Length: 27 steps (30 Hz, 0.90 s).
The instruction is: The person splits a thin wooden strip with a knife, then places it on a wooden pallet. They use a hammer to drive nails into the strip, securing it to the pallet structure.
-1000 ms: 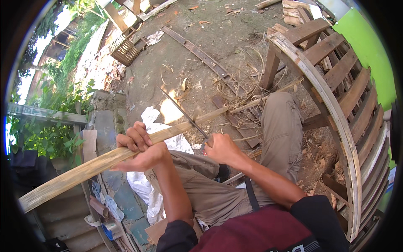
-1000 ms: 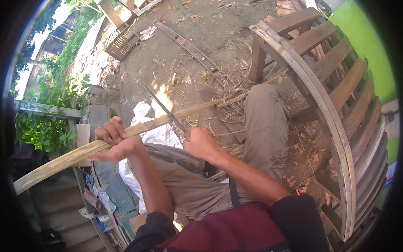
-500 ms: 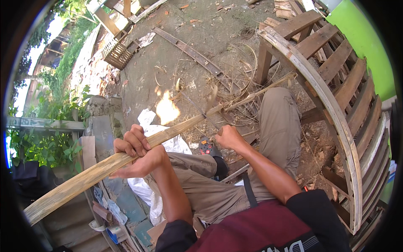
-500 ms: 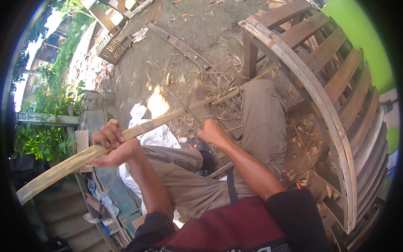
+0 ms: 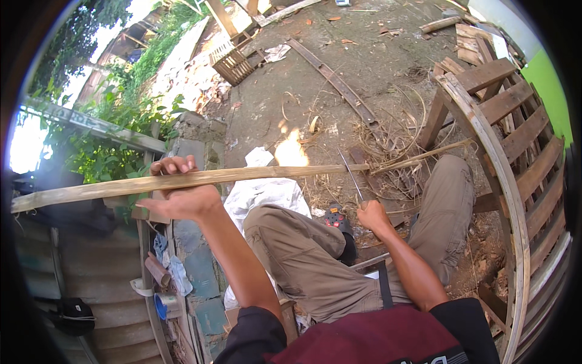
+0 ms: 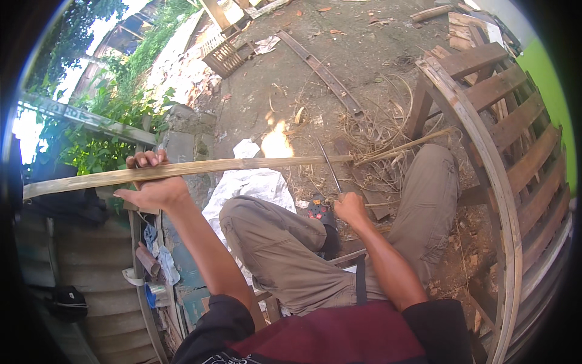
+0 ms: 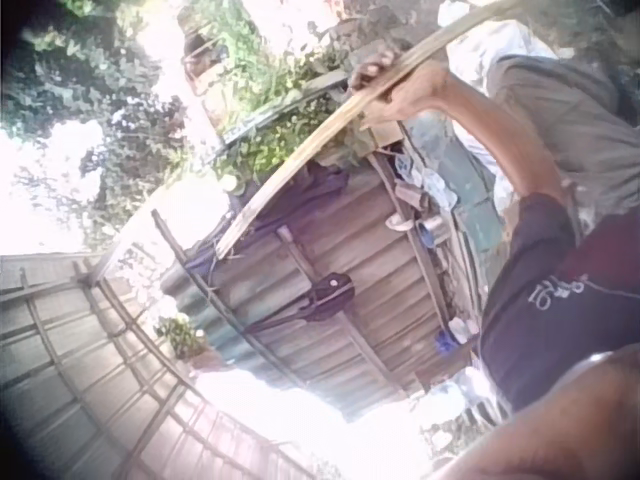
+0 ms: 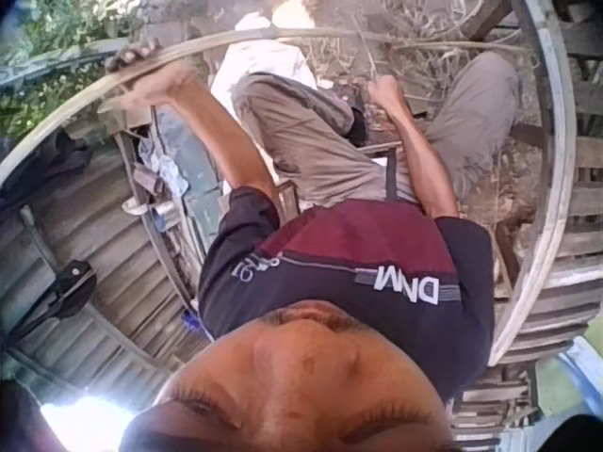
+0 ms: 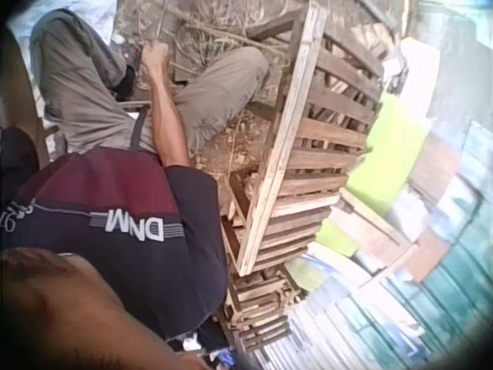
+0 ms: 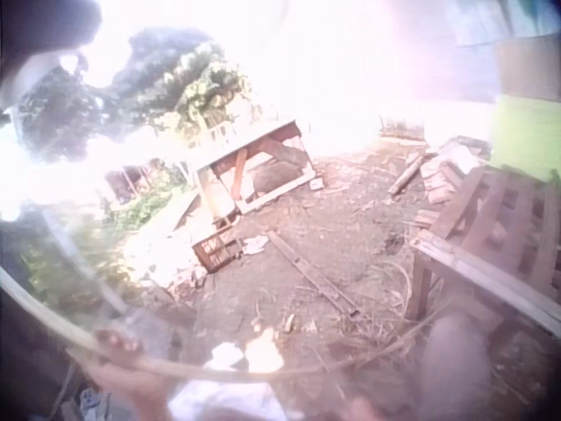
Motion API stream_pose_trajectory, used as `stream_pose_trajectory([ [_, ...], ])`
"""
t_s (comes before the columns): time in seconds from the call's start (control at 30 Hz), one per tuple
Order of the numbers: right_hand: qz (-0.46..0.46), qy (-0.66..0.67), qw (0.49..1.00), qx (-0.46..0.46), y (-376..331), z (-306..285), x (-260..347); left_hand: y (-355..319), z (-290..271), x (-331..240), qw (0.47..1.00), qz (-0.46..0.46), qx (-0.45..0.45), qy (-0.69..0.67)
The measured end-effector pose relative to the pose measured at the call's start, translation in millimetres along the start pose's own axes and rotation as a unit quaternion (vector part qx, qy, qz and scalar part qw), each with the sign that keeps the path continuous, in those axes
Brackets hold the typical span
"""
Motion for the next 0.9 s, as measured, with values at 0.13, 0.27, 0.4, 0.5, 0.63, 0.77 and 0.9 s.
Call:
stream_pose_trajectory([
  [0.13, -0.019, 0.000, 0.999, 0.034, -11.3, -4.3, 39.2, 26.1, -21.5, -21.3, 0.999, -0.005, 0.053, 0.007],
  [0.27, -0.102, 0.174, 0.979, 0.030, -63.3, -29.2, 144.3, -16.0, -5.7, -32.4, 0.999, 0.025, 0.004, 0.036],
  [0.4, -0.195, 0.219, 0.954, 0.067, -126.9, -67.2, 223.6, -58.0, -4.7, -50.1, 0.999, 0.042, -0.014, 0.020],
  [0.5, -0.245, 0.189, 0.950, 0.035, -145.2, -62.6, 193.9, -79.2, -16.2, -66.0, 0.998, 0.053, -0.024, 0.022],
  [0.63, -0.248, 0.152, 0.956, 0.021, -168.5, -63.6, 185.1, -101.3, -21.0, -70.5, 0.997, 0.060, -0.045, 0.033],
  [0.77, -0.216, 0.160, 0.962, 0.048, -179.8, -78.1, 169.8, -128.7, -33.4, -80.6, 0.994, 0.085, -0.059, 0.016],
  [0.9, -0.202, 0.152, 0.966, 0.054, -187.0, -74.6, 156.8, -142.2, -47.7, -86.6, 0.994, 0.108, -0.023, 0.005],
])
Point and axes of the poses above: each hand's wrist, its own y-axis towards the middle knuckle, its own z-axis out of the palm, x = y × z, the point moved 1 cm from there along y, towards the middle knuckle, and after that the axes turned 9 degrees about -x, right-handed, at the moved point
